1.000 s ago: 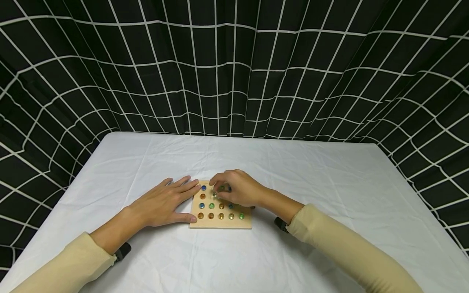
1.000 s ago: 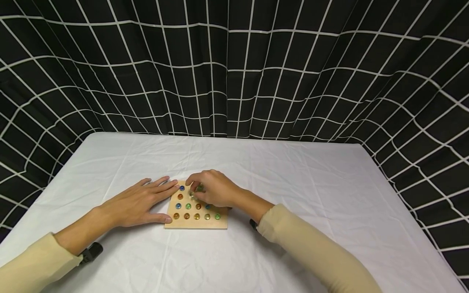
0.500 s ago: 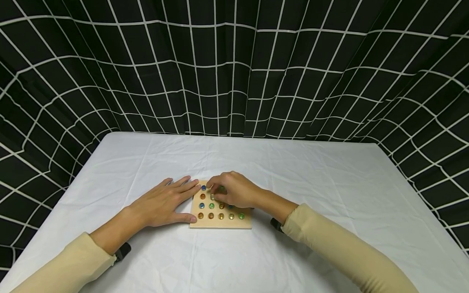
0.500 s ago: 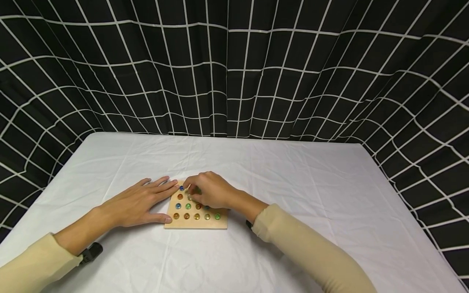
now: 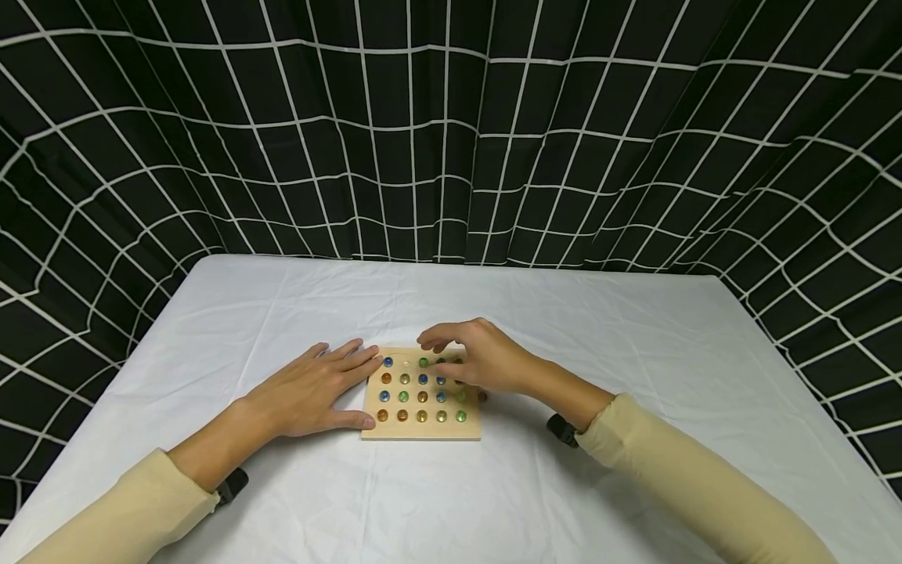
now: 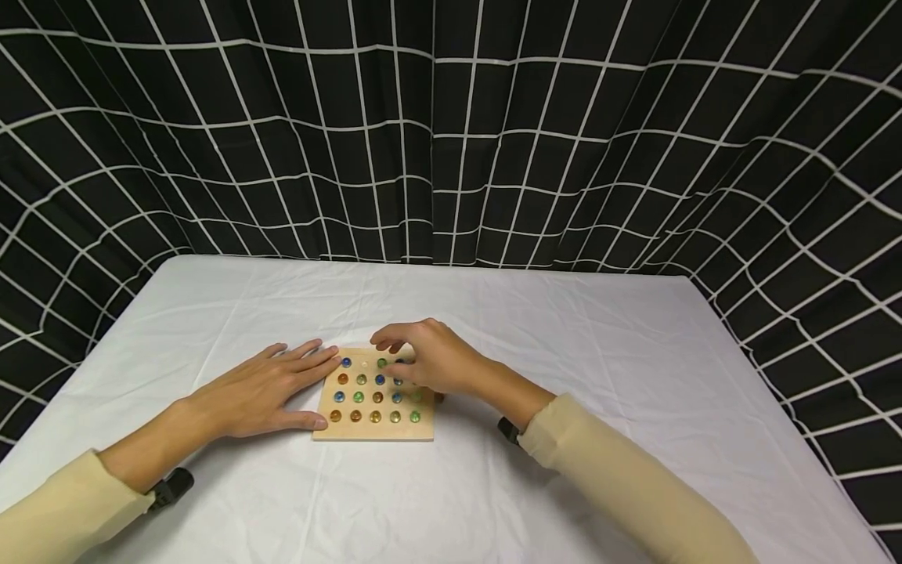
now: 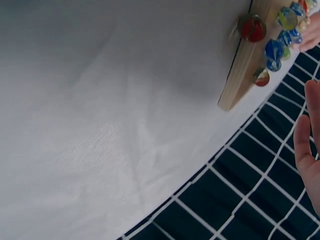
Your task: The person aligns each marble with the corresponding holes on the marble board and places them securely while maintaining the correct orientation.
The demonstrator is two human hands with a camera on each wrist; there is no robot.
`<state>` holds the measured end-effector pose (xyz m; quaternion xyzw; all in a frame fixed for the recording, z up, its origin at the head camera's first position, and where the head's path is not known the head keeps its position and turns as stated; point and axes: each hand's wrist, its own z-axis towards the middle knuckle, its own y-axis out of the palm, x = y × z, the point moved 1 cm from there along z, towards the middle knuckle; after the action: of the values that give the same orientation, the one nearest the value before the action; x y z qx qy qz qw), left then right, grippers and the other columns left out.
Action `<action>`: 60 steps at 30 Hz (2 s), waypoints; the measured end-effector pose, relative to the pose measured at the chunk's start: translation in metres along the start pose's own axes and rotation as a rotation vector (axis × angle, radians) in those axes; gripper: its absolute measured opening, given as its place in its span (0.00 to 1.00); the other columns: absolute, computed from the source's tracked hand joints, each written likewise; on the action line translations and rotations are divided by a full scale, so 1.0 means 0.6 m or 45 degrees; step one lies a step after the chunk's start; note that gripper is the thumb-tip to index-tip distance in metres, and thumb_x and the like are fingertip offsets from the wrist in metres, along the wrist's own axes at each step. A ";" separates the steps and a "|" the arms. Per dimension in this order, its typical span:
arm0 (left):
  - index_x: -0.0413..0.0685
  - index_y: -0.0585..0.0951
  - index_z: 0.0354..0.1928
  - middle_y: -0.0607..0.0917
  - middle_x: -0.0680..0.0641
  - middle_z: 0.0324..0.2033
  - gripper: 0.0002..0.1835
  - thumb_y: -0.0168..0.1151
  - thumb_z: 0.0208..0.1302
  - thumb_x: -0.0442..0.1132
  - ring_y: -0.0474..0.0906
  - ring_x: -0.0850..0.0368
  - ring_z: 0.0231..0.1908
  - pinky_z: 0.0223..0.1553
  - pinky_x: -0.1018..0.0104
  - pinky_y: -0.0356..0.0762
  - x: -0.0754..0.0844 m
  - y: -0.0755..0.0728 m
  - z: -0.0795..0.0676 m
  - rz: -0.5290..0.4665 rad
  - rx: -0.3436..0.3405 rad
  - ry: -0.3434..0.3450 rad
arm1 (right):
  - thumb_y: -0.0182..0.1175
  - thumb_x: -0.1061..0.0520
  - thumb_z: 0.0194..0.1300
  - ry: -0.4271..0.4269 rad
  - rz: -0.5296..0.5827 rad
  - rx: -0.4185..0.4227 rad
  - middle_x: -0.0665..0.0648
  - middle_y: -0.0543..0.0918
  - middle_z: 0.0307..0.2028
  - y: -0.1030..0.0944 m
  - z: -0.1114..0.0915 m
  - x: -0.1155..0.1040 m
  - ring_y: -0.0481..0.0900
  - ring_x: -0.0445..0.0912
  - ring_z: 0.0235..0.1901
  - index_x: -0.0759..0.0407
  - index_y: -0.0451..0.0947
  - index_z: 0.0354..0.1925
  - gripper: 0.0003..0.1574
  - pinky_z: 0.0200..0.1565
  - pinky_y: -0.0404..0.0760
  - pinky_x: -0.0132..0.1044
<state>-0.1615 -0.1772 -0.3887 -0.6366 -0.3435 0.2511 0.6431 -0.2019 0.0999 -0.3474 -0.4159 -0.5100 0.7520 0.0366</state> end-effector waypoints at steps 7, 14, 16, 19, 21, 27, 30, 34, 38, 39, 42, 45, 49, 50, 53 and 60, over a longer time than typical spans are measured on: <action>0.53 0.61 0.77 0.61 0.50 0.75 0.51 0.49 0.60 0.77 0.54 0.46 0.75 0.68 0.35 0.55 0.001 0.001 -0.001 -0.019 0.015 0.004 | 0.70 0.62 0.61 0.046 -0.011 0.012 0.55 0.87 0.46 -0.010 -0.032 0.014 0.84 0.46 0.47 0.61 0.81 0.55 0.22 0.55 0.78 0.50; 0.53 0.60 0.77 0.61 0.50 0.75 0.51 0.48 0.60 0.78 0.54 0.46 0.75 0.68 0.35 0.55 0.000 0.001 -0.001 -0.018 0.011 0.005 | 0.70 0.62 0.60 0.082 0.003 0.027 0.52 0.88 0.45 -0.013 -0.072 0.037 0.84 0.46 0.47 0.61 0.82 0.54 0.22 0.55 0.79 0.49; 0.53 0.60 0.77 0.61 0.50 0.75 0.51 0.48 0.60 0.78 0.54 0.46 0.75 0.68 0.35 0.55 0.000 0.001 -0.001 -0.017 0.012 0.006 | 0.71 0.62 0.60 0.104 -0.014 0.028 0.50 0.88 0.45 -0.014 -0.080 0.041 0.84 0.45 0.48 0.61 0.81 0.54 0.23 0.55 0.79 0.49; 0.53 0.60 0.77 0.61 0.50 0.75 0.51 0.48 0.60 0.78 0.54 0.46 0.75 0.68 0.35 0.55 0.000 0.001 -0.001 -0.014 0.013 0.007 | 0.71 0.61 0.59 0.130 -0.028 0.030 0.48 0.88 0.43 -0.016 -0.089 0.045 0.84 0.44 0.48 0.60 0.81 0.54 0.23 0.55 0.78 0.50; 0.53 0.60 0.77 0.61 0.50 0.75 0.51 0.48 0.60 0.78 0.54 0.46 0.75 0.68 0.35 0.55 -0.001 0.002 -0.001 -0.013 0.012 0.007 | 0.71 0.61 0.59 0.135 -0.028 0.029 0.48 0.89 0.42 -0.017 -0.094 0.047 0.83 0.44 0.49 0.59 0.82 0.53 0.23 0.55 0.78 0.50; 0.53 0.60 0.77 0.61 0.50 0.75 0.51 0.48 0.60 0.78 0.54 0.46 0.75 0.68 0.35 0.56 -0.001 0.002 -0.001 -0.009 0.015 0.011 | 0.73 0.61 0.58 0.137 0.008 -0.014 0.47 0.89 0.40 -0.011 -0.104 0.057 0.83 0.44 0.50 0.58 0.81 0.53 0.23 0.56 0.78 0.48; 0.53 0.60 0.77 0.61 0.50 0.75 0.51 0.49 0.60 0.78 0.54 0.46 0.75 0.68 0.35 0.56 -0.001 0.002 0.000 -0.007 0.017 0.011 | 0.73 0.61 0.57 0.155 0.020 -0.037 0.46 0.89 0.39 -0.007 -0.105 0.059 0.83 0.43 0.50 0.57 0.81 0.53 0.24 0.56 0.77 0.48; 0.53 0.60 0.77 0.61 0.50 0.75 0.51 0.49 0.60 0.78 0.54 0.47 0.75 0.68 0.35 0.56 -0.001 0.002 0.000 -0.010 0.016 0.009 | 0.73 0.61 0.57 0.166 0.009 -0.052 0.43 0.89 0.38 -0.003 -0.106 0.059 0.83 0.41 0.50 0.56 0.81 0.53 0.25 0.55 0.77 0.47; 0.53 0.60 0.77 0.61 0.50 0.75 0.51 0.48 0.60 0.78 0.54 0.46 0.75 0.68 0.35 0.56 -0.001 0.002 0.000 -0.014 0.015 0.007 | 0.73 0.62 0.57 0.160 -0.018 -0.060 0.42 0.88 0.38 0.002 -0.106 0.060 0.82 0.41 0.50 0.55 0.81 0.52 0.24 0.54 0.77 0.47; 0.53 0.60 0.77 0.61 0.50 0.75 0.51 0.48 0.60 0.78 0.54 0.46 0.75 0.68 0.35 0.56 -0.001 0.002 0.000 -0.014 0.016 0.007 | 0.73 0.62 0.57 0.157 -0.028 -0.063 0.41 0.88 0.37 0.003 -0.106 0.060 0.82 0.41 0.50 0.55 0.82 0.52 0.24 0.54 0.77 0.46; 0.53 0.60 0.77 0.61 0.50 0.75 0.51 0.48 0.60 0.78 0.54 0.47 0.75 0.68 0.35 0.56 -0.001 0.002 0.000 -0.013 0.018 0.009 | 0.73 0.63 0.57 0.155 -0.049 -0.069 0.41 0.88 0.37 0.005 -0.107 0.061 0.83 0.41 0.49 0.54 0.82 0.52 0.23 0.53 0.77 0.46; 0.53 0.60 0.77 0.61 0.50 0.75 0.51 0.48 0.60 0.78 0.54 0.47 0.75 0.68 0.35 0.55 -0.001 0.002 0.000 -0.012 0.018 0.009 | 0.73 0.64 0.57 0.156 -0.052 -0.071 0.41 0.88 0.36 0.006 -0.107 0.061 0.83 0.40 0.48 0.54 0.82 0.52 0.23 0.52 0.77 0.45; 0.54 0.60 0.77 0.61 0.50 0.75 0.51 0.48 0.60 0.78 0.54 0.47 0.75 0.68 0.35 0.55 0.000 0.002 0.001 -0.012 0.017 0.011 | 0.72 0.64 0.57 0.151 -0.063 -0.066 0.40 0.88 0.36 0.005 -0.107 0.060 0.83 0.39 0.47 0.54 0.82 0.51 0.23 0.50 0.77 0.45; 0.54 0.60 0.77 0.61 0.50 0.75 0.51 0.48 0.60 0.78 0.54 0.47 0.75 0.68 0.35 0.55 0.000 0.002 0.001 -0.011 0.016 0.011 | 0.72 0.64 0.57 0.151 -0.067 -0.063 0.40 0.88 0.35 0.004 -0.106 0.060 0.83 0.39 0.46 0.54 0.82 0.51 0.23 0.50 0.78 0.45; 0.54 0.60 0.77 0.61 0.50 0.75 0.51 0.48 0.60 0.78 0.53 0.47 0.75 0.69 0.35 0.55 0.000 0.002 0.001 -0.011 0.012 0.007 | 0.72 0.64 0.58 0.147 -0.085 -0.050 0.40 0.88 0.35 0.001 -0.105 0.061 0.83 0.38 0.45 0.54 0.82 0.51 0.22 0.49 0.78 0.45; 0.54 0.60 0.77 0.61 0.50 0.75 0.51 0.48 0.60 0.78 0.53 0.47 0.75 0.68 0.35 0.55 0.001 0.002 0.002 -0.012 0.010 0.005 | 0.72 0.63 0.58 0.124 -0.100 -0.027 0.42 0.88 0.35 -0.014 -0.101 0.055 0.83 0.41 0.47 0.59 0.81 0.52 0.22 0.52 0.79 0.47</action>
<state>-0.1620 -0.1761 -0.3898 -0.6330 -0.3441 0.2483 0.6476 -0.1862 0.1645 -0.3686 -0.4321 -0.5314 0.7235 0.0864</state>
